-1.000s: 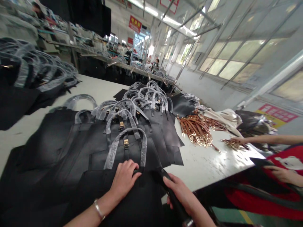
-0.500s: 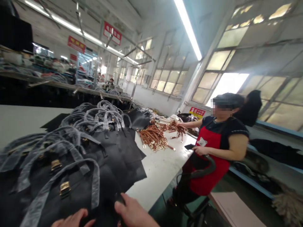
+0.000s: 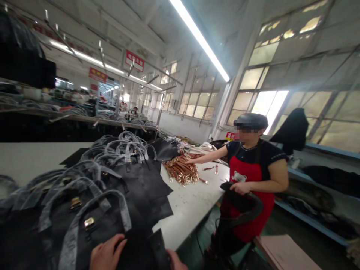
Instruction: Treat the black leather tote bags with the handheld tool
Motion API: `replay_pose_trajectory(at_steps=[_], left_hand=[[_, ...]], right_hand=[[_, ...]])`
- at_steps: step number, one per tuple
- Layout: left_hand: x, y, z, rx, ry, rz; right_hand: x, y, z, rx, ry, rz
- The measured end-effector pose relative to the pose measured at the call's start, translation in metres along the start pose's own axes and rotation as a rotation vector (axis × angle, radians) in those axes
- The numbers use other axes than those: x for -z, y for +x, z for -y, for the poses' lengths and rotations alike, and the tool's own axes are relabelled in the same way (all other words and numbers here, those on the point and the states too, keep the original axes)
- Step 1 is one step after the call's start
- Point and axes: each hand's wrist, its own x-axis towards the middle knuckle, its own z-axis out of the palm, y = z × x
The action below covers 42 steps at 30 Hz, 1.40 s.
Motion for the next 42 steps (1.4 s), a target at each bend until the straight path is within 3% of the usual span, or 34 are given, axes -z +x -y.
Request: replay_pose_trajectory(at_steps=[3, 6, 11, 15, 25, 33, 37, 42], left_hand=[[0.011, -0.026, -0.016, -0.06, 0.057, -0.073], [0.027, -0.069, -0.016, -0.11, 0.124, -0.057], [0.041, -0.136, -0.001, -0.017, 0.158, -0.008], [0.041, -0.166, -0.001, -0.038, 0.127, 0.002], [0.05, -0.181, -0.005, -0.08, 0.109, 0.025], [0.052, -0.181, 0.0, -0.097, 0.101, 0.0], [0.053, -0.179, 0.002, -0.102, 0.078, -0.012], [0.05, -0.179, 0.006, -0.114, 0.046, -0.031]], right_hand=[[0.002, -0.038, -0.003, 0.119, -0.032, 0.027], [-0.001, -0.063, 0.0, 0.085, -0.045, 0.062], [-0.018, -0.061, 0.014, -0.023, -0.073, 0.198], [-0.034, -0.052, 0.027, 0.006, -0.112, 0.289], [-0.064, -0.017, 0.062, 0.009, -0.059, 0.484], [-0.056, 0.006, 0.083, -0.118, -0.11, 0.596], [-0.067, 0.012, 0.088, -0.119, -0.113, 0.554], [-0.08, 0.019, 0.101, -0.006, -0.08, 0.293]])
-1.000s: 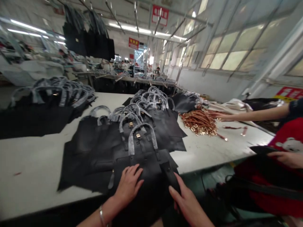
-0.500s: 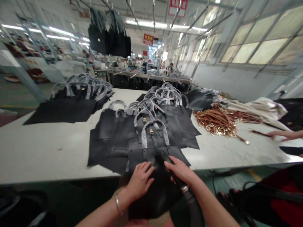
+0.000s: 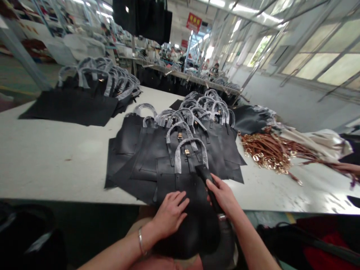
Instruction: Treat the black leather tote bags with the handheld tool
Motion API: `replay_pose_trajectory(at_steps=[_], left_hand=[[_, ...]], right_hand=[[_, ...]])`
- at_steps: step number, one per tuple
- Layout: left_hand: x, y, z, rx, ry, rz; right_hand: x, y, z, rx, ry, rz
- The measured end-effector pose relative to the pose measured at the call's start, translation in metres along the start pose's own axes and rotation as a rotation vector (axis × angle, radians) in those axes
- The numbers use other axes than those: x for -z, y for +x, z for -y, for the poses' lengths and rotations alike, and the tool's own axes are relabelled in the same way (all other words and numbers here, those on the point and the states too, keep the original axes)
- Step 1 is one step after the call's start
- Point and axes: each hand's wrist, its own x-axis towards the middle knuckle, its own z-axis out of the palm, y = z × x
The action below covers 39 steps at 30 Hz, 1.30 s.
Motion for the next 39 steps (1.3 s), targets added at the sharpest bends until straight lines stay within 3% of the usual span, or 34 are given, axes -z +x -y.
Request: replay_pose_trajectory(at_steps=[3, 9, 12, 19, 26, 34, 39], left_hand=[[-0.001, -0.003, 0.003, -0.022, -0.04, -0.031], [0.009, -0.013, 0.019, 0.115, -0.003, -0.16], [0.013, -0.016, 0.029, 0.086, -0.012, -0.162], [0.007, -0.018, 0.035, 0.038, -0.016, -0.213], [-0.002, -0.02, 0.041, -0.001, -0.032, -0.31], [-0.004, -0.02, 0.041, -0.004, -0.004, -0.304], [-0.005, -0.022, 0.042, 0.014, -0.006, -0.259]], right_hand=[[0.003, -0.009, 0.01, 0.017, -0.014, -0.045], [-0.016, -0.02, 0.013, -0.121, -0.02, 0.26], [-0.031, -0.01, 0.014, -0.12, -0.022, 0.335], [-0.056, 0.003, 0.029, -0.039, -0.038, 0.397], [-0.073, 0.012, 0.045, -0.063, -0.085, 0.5], [-0.076, 0.019, 0.056, 0.01, -0.114, 0.608], [-0.092, 0.022, 0.065, 0.02, -0.096, 0.592]])
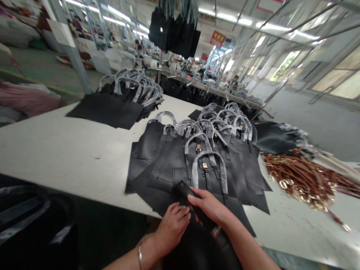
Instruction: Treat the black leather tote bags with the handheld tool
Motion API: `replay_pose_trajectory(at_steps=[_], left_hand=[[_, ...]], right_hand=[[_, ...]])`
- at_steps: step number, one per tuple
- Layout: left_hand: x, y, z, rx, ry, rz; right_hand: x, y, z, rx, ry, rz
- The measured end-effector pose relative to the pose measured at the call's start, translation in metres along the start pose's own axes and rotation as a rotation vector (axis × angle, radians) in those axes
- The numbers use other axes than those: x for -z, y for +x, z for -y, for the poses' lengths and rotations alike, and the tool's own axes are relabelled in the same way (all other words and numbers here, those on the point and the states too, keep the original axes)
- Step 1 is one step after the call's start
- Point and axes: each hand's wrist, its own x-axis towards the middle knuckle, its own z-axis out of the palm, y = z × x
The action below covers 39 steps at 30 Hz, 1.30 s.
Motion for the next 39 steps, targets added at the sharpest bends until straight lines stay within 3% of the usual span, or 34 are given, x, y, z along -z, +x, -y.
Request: replay_pose_trajectory(at_steps=[11, 17, 20, 24, 27, 29, 31, 35, 39], left_hand=[[-0.003, -0.001, 0.001, 0.01, 0.039, 0.003], [0.001, 0.004, 0.001, 0.066, 0.011, 0.048], [0.012, 0.021, 0.005, 0.186, 0.036, 0.07], [0.033, 0.058, 0.018, 0.333, 0.285, 0.05], [0.038, 0.083, 0.026, 0.364, 0.415, 0.202], [0.037, 0.094, 0.03, 0.349, 0.407, 0.345], [0.033, 0.099, 0.032, 0.375, 0.352, 0.41], [0.025, 0.099, 0.044, 0.475, 0.223, 0.224], [0.027, 0.103, 0.067, 0.599, 0.088, 0.042]], right_hand=[[0.006, -0.004, -0.007, -0.032, 0.039, 0.002], [0.0, 0.011, 0.002, 0.151, 0.008, -0.255], [0.019, -0.02, 0.001, 0.187, 0.028, -0.404], [0.047, -0.085, -0.018, 0.142, 0.106, -0.559], [0.054, -0.132, -0.043, 0.114, 0.187, -0.675], [0.053, -0.158, -0.062, 0.093, 0.256, -0.745], [0.048, -0.18, -0.083, 0.069, 0.322, -0.801], [0.034, -0.209, -0.127, -0.01, 0.426, -0.875], [0.017, -0.22, -0.163, -0.083, 0.503, -0.916]])
